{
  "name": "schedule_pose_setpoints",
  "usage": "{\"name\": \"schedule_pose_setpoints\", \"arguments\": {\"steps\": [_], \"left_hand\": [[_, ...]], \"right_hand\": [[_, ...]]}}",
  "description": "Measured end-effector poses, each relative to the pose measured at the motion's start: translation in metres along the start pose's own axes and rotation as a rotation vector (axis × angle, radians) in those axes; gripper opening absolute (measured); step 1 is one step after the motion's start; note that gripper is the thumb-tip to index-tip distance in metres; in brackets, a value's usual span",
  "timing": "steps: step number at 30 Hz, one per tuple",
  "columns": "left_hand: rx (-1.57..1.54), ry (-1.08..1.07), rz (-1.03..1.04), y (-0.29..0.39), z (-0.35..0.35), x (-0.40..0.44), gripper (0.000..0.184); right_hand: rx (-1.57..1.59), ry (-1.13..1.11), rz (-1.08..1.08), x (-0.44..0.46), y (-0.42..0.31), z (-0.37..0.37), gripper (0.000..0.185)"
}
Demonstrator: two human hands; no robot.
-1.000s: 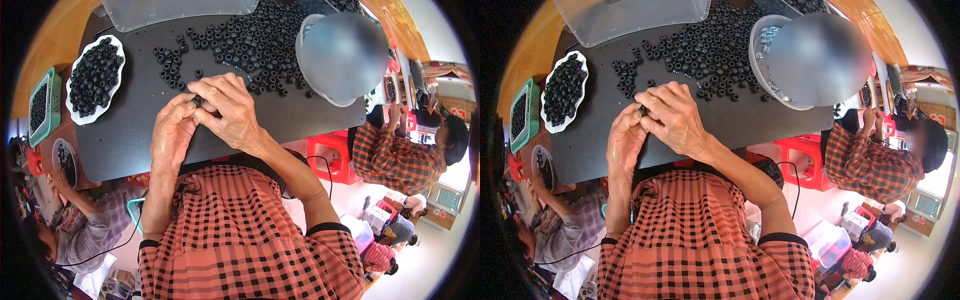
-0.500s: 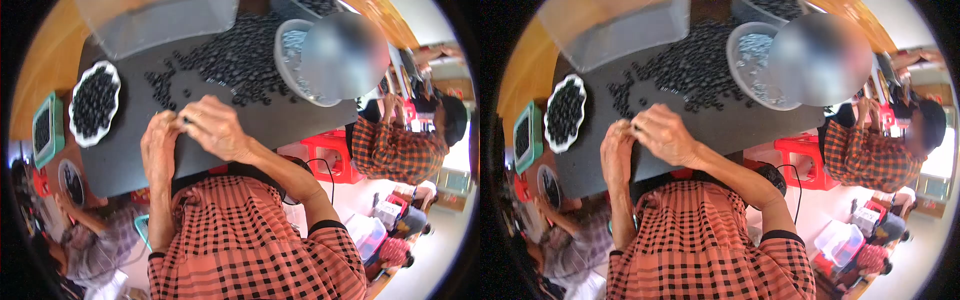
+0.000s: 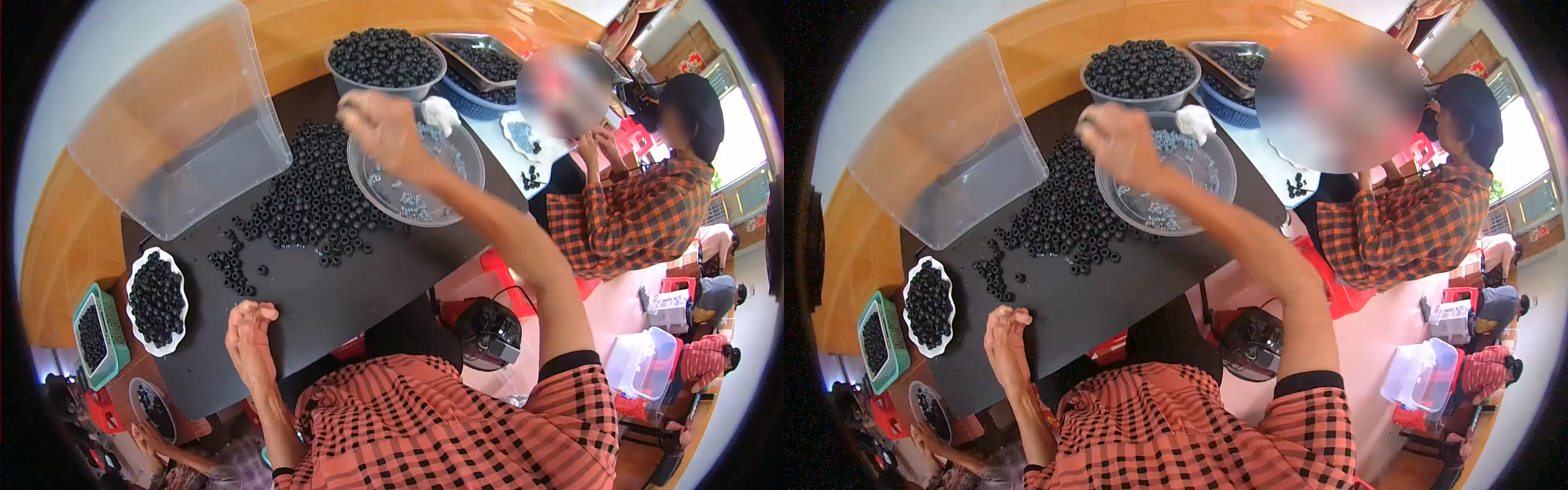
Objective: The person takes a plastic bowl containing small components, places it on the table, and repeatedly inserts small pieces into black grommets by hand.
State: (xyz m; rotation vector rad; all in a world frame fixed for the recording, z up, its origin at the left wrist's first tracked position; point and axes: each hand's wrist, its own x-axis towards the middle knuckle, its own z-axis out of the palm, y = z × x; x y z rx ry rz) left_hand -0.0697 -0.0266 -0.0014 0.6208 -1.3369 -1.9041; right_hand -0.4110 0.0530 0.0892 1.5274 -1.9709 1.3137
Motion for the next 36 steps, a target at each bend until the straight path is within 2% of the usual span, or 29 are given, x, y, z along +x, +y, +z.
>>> {"name": "schedule_pose_setpoints", "arguments": {"steps": [1, 2, 3, 5, 6, 7, 9, 11, 13, 14, 15, 18, 21, 23, 26, 29, 33, 35, 36], "left_hand": [[-0.006, 0.001, 0.006, -0.001, 0.0, 0.0, 0.019], [-0.009, 0.006, 0.011, -0.001, 0.0, 0.0, 0.017], [-0.005, 0.017, 0.017, -0.002, 0.0, 0.001, 0.017], [-0.017, 0.007, 0.017, -0.004, -0.001, 0.001, 0.015], [-0.014, 0.036, 0.013, -0.003, 0.001, 0.001, 0.015], [0.017, 0.042, -0.009, -0.001, 0.004, 0.001, 0.016], [0.053, 0.102, -0.047, 0.002, 0.004, -0.001, 0.016], [0.037, 0.054, -0.059, 0.002, 0.005, 0.001, 0.017], [0.038, 0.076, -0.072, 0.003, 0.007, 0.001, 0.017], [0.041, 0.061, -0.073, 0.003, 0.007, 0.001, 0.017], [0.034, 0.084, -0.079, 0.002, 0.005, 0.001, 0.017], [0.051, 0.071, -0.104, 0.0, 0.001, -0.002, 0.017], [-0.021, 0.032, -0.096, 0.001, 0.002, -0.004, 0.016], [-0.035, 0.027, -0.1, 0.0, 0.001, -0.005, 0.017], [-0.057, -0.021, -0.098, -0.002, -0.005, -0.007, 0.016], [-0.037, -0.034, -0.138, -0.001, -0.005, -0.006, 0.017], [-0.132, -0.075, -0.143, -0.003, -0.007, -0.007, 0.017], [-0.172, -0.086, -0.138, -0.003, -0.006, -0.005, 0.016], [-0.217, -0.061, -0.133, -0.003, -0.006, -0.004, 0.017]], "right_hand": [[-0.045, 0.07, -0.07, 0.021, 0.02, -0.009, 0.018], [-0.069, 0.162, -0.024, 0.039, 0.041, -0.01, 0.018], [-0.206, 0.217, -0.068, 0.056, 0.062, -0.014, 0.021], [-0.452, 0.177, -0.127, 0.078, 0.099, -0.02, 0.028], [-0.502, 0.107, 0.008, 0.083, 0.115, -0.017, 0.033], [-0.639, 0.151, -0.02, 0.082, 0.116, -0.015, 0.037], [-0.554, 0.19, -0.114, 0.073, 0.11, -0.009, 0.031], [-0.45, 0.211, -0.2, 0.061, 0.076, 0.011, 0.026], [-0.129, 0.094, -0.284, 0.037, 0.023, 0.028, 0.015], [-0.053, 0.042, -0.307, 0.023, -0.001, 0.04, 0.015], [0.069, -0.088, -0.201, 0.008, -0.023, 0.051, 0.014], [0.257, -0.3, -0.211, -0.021, -0.068, 0.089, 0.012], [0.215, -0.387, -0.256, -0.03, -0.081, 0.123, 0.015], [0.068, -0.494, -0.351, -0.027, -0.088, 0.135, 0.019], [-0.073, -0.657, -0.376, -0.026, -0.095, 0.146, 0.022], [-0.175, -0.728, -0.421, -0.031, -0.093, 0.152, 0.021], [-0.176, -0.766, -0.387, -0.036, -0.099, 0.142, 0.021], [0.026, -0.621, -0.389, -0.041, -0.101, 0.137, 0.021], [0.023, -0.622, -0.382, -0.043, -0.106, 0.133, 0.021]]}}
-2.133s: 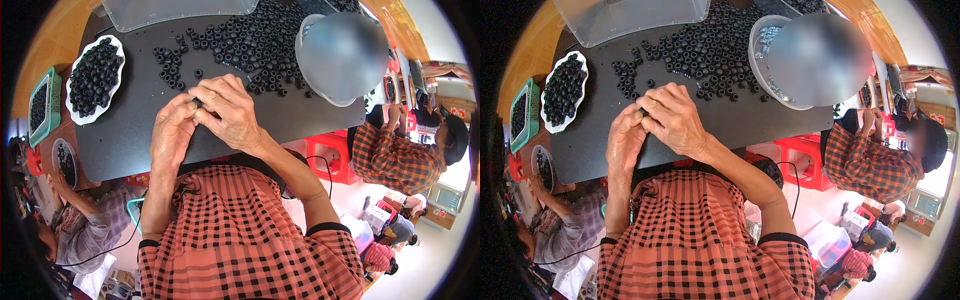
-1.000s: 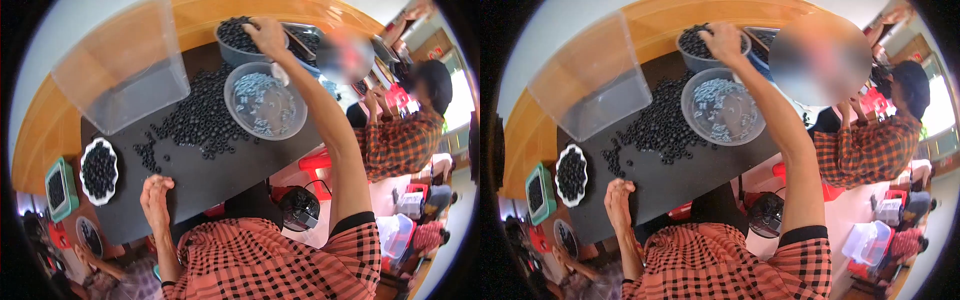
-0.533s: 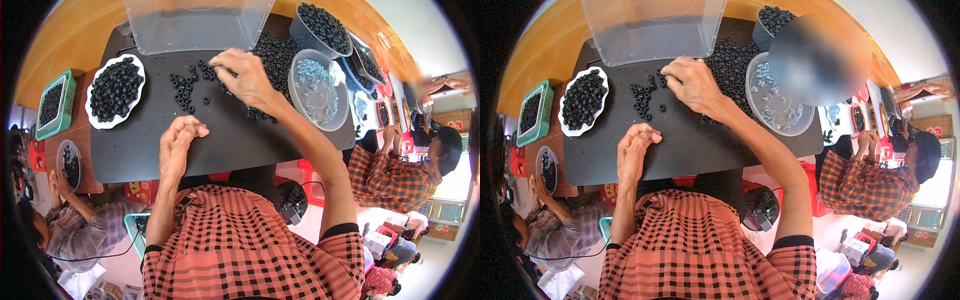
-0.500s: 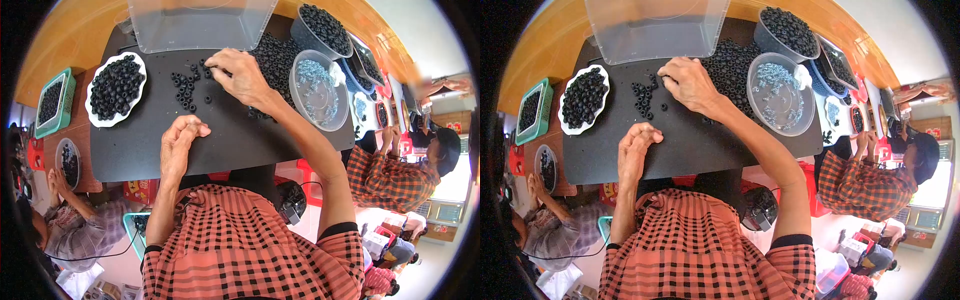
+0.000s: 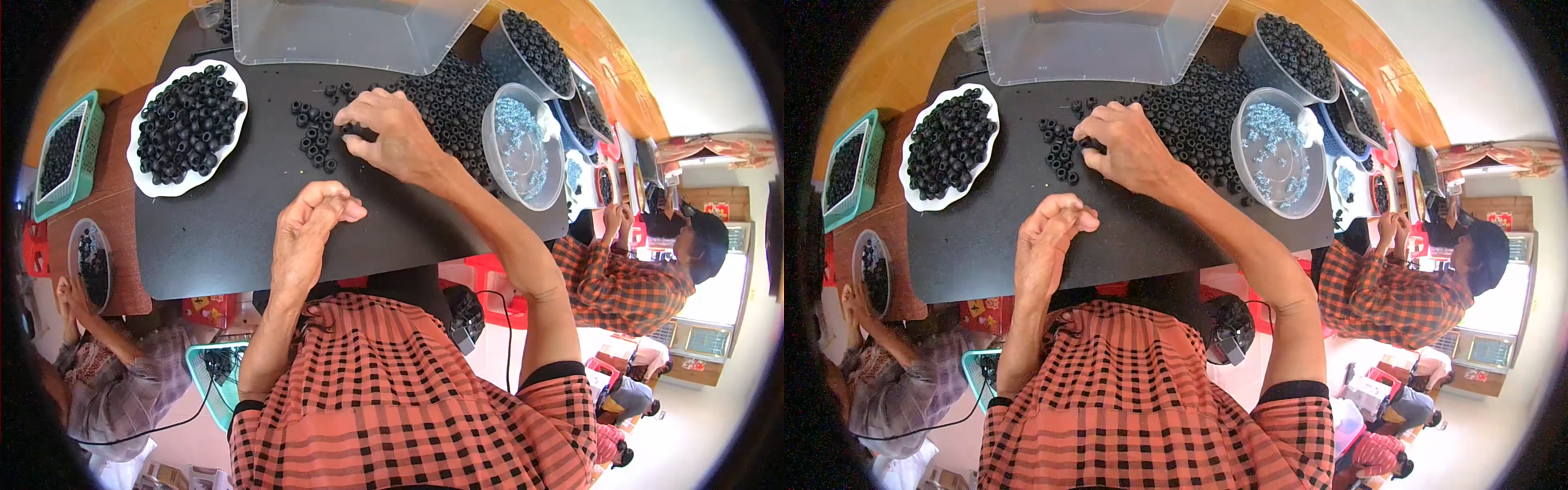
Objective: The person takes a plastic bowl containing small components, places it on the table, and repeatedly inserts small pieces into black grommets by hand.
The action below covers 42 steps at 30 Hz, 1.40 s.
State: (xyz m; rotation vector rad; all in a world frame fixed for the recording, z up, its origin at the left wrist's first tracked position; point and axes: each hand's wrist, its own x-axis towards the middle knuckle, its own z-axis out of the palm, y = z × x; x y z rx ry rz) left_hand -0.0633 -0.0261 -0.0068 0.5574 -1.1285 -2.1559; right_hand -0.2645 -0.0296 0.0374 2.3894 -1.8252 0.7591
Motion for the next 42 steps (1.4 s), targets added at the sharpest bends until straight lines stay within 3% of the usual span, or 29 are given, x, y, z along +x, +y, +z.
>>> {"name": "schedule_pose_setpoints", "arguments": {"steps": [3, 8, 17, 19, 23, 25, 29, 31, 36, 38, 42], "left_hand": [[-0.05, 0.037, 0.016, 0.003, -0.002, 0.003, 0.017], [-0.107, 0.09, 0.026, 0.014, 0.001, 0.011, 0.02], [0.062, -0.056, -0.029, 0.008, -0.011, 0.014, 0.021], [0.063, -0.112, -0.041, 0.006, -0.009, 0.013, 0.021], [0.085, -0.064, -0.022, 0.012, -0.001, 0.013, 0.018], [0.086, -0.075, -0.01, 0.011, 0.003, 0.012, 0.017], [0.087, -0.069, -0.01, 0.006, 0.008, 0.008, 0.014], [0.091, -0.092, 0.001, 0.001, 0.006, 0.006, 0.014], [0.109, -0.022, 0.024, -0.002, 0.011, 0.0, 0.014], [0.114, -0.014, 0.041, -0.004, 0.009, 0.0, 0.014], [0.167, 0.014, 0.028, -0.005, 0.01, -0.002, 0.014]], "right_hand": [[0.308, 0.106, 0.155, -0.006, -0.022, -0.006, 0.02], [0.531, 0.189, 0.255, -0.022, -0.054, -0.001, 0.02], [0.549, 0.344, 0.381, -0.053, -0.074, 0.009, 0.024], [0.699, 0.303, 0.486, -0.057, -0.073, 0.007, 0.02], [0.765, 0.319, 0.555, -0.06, -0.08, 0.003, 0.016], [0.719, 0.42, 0.591, -0.063, -0.077, 0.002, 0.017], [0.591, 0.402, 0.572, -0.07, -0.078, -0.01, 0.016], [0.612, 0.401, 0.405, -0.072, -0.082, -0.009, 0.013], [0.5, 0.371, 0.36, -0.086, -0.069, -0.008, 0.014], [0.099, 0.377, 0.376, -0.088, -0.05, -0.011, 0.011], [-0.149, 0.242, 0.246, -0.075, -0.014, -0.012, 0.008]]}}
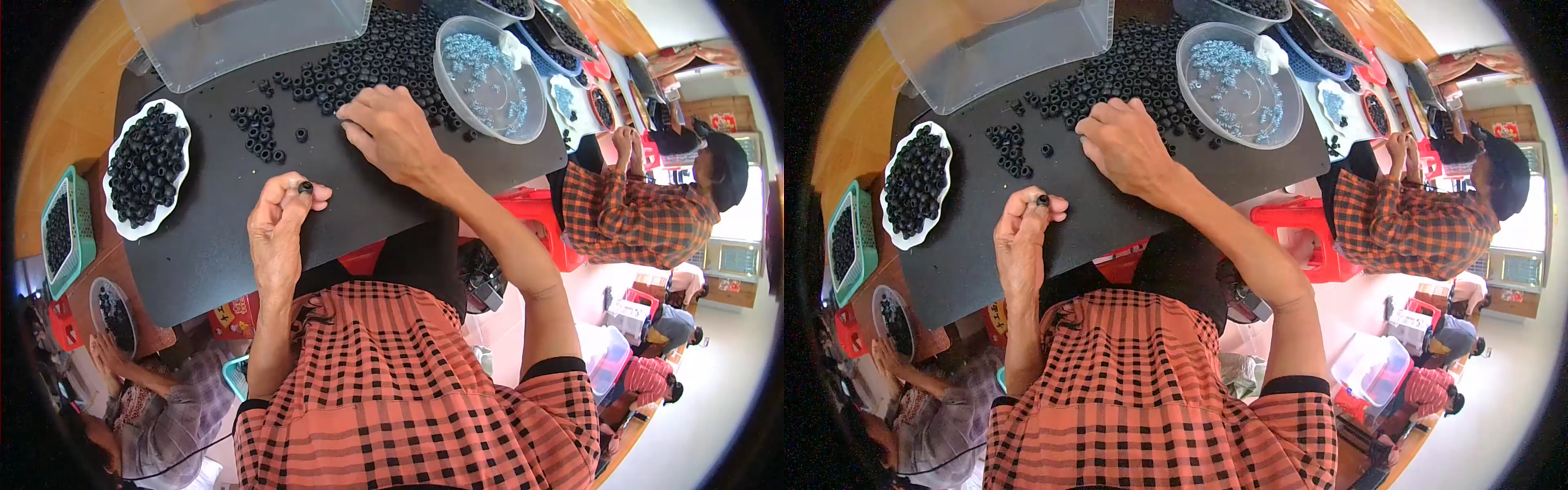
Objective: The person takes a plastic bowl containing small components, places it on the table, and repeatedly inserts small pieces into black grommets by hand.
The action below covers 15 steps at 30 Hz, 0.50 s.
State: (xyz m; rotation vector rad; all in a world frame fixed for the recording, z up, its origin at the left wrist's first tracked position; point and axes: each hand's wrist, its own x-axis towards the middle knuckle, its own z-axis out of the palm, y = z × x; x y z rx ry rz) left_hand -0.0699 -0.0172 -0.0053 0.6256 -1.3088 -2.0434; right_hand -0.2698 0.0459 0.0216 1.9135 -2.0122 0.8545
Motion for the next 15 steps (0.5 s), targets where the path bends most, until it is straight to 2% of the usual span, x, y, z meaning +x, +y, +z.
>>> {"name": "schedule_pose_setpoints", "arguments": {"steps": [1, 4, 7, 15], "left_hand": [[-0.007, 0.0, 0.001, 0.0, 0.0, 0.0, 0.014], [0.019, 0.031, -0.003, 0.002, 0.003, -0.001, 0.013], [0.047, 0.043, -0.01, 0.002, 0.004, -0.002, 0.013], [0.092, 0.047, -0.003, 0.003, 0.007, -0.002, 0.013]], "right_hand": [[-0.068, -0.088, -0.014, 0.004, 0.004, 0.003, 0.007], [-0.166, -0.1, -0.062, 0.013, 0.006, 0.01, 0.014], [-0.203, -0.138, -0.077, 0.017, 0.009, 0.01, 0.012], [-0.169, -0.165, -0.113, 0.025, 0.009, 0.015, 0.014]]}}
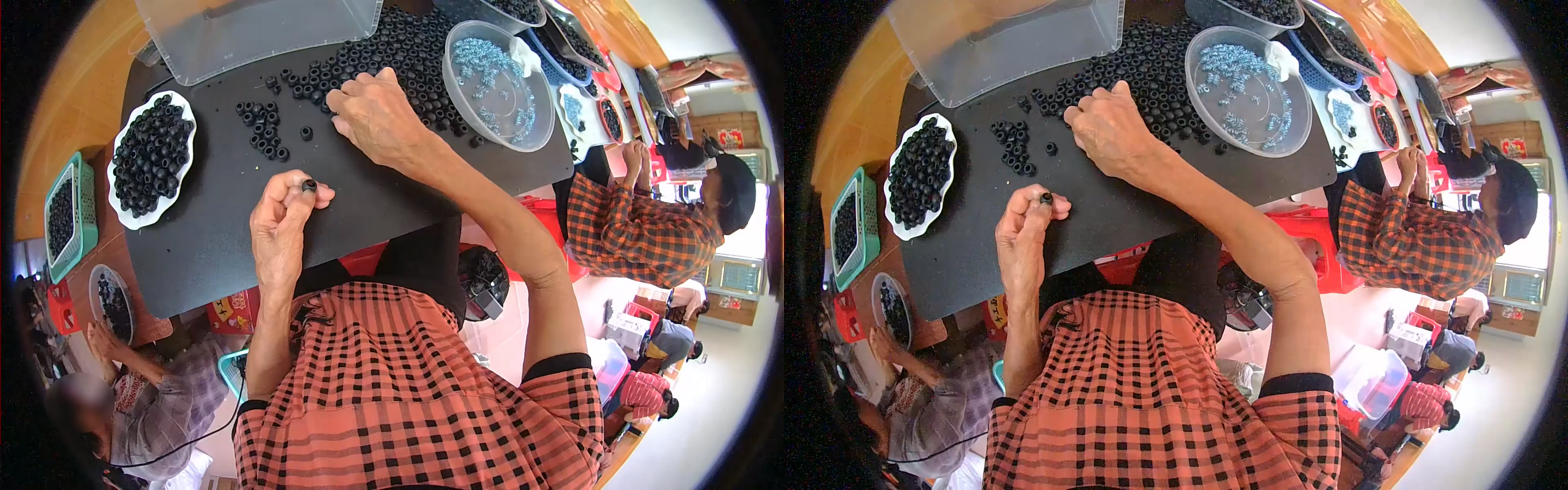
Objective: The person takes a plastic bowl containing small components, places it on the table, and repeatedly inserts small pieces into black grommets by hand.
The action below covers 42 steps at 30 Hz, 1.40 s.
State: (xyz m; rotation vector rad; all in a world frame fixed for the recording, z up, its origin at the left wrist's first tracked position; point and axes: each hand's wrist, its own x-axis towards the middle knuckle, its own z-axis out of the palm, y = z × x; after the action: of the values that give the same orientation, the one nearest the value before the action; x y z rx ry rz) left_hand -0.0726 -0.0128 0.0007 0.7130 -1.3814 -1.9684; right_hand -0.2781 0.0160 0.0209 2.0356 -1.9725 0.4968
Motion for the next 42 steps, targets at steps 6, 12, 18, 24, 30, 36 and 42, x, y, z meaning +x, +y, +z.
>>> {"name": "schedule_pose_setpoints", "arguments": {"steps": [6, 12, 18, 24, 30, 36, 42], "left_hand": [[-0.016, 0.006, 0.005, -0.001, 0.0, 0.0, 0.012], [-0.007, 0.009, -0.002, 0.002, 0.002, -0.001, 0.012], [0.005, 0.012, -0.008, 0.001, 0.002, 0.0, 0.012], [0.015, 0.015, -0.007, 0.001, 0.002, 0.0, 0.012], [0.038, 0.013, 0.007, -0.001, 0.002, 0.001, 0.012], [0.028, 0.025, 0.017, -0.001, 0.002, 0.001, 0.012], [0.016, 0.012, 0.033, -0.004, 0.001, 0.002, 0.013]], "right_hand": [[0.103, 0.068, 0.012, 0.002, 0.004, 0.011, 0.011], [0.196, 0.081, 0.03, 0.0, 0.004, 0.009, 0.01], [0.146, -0.035, 0.052, 0.005, 0.004, 0.007, 0.011], [0.097, -0.14, 0.105, 0.007, -0.005, 0.0, 0.013], [0.102, -0.11, 0.14, 0.002, -0.007, 0.002, 0.009], [0.423, 0.041, 0.155, -0.008, -0.012, -0.005, 0.008], [1.051, -0.082, 0.321, -0.016, -0.04, -0.038, 0.013]]}}
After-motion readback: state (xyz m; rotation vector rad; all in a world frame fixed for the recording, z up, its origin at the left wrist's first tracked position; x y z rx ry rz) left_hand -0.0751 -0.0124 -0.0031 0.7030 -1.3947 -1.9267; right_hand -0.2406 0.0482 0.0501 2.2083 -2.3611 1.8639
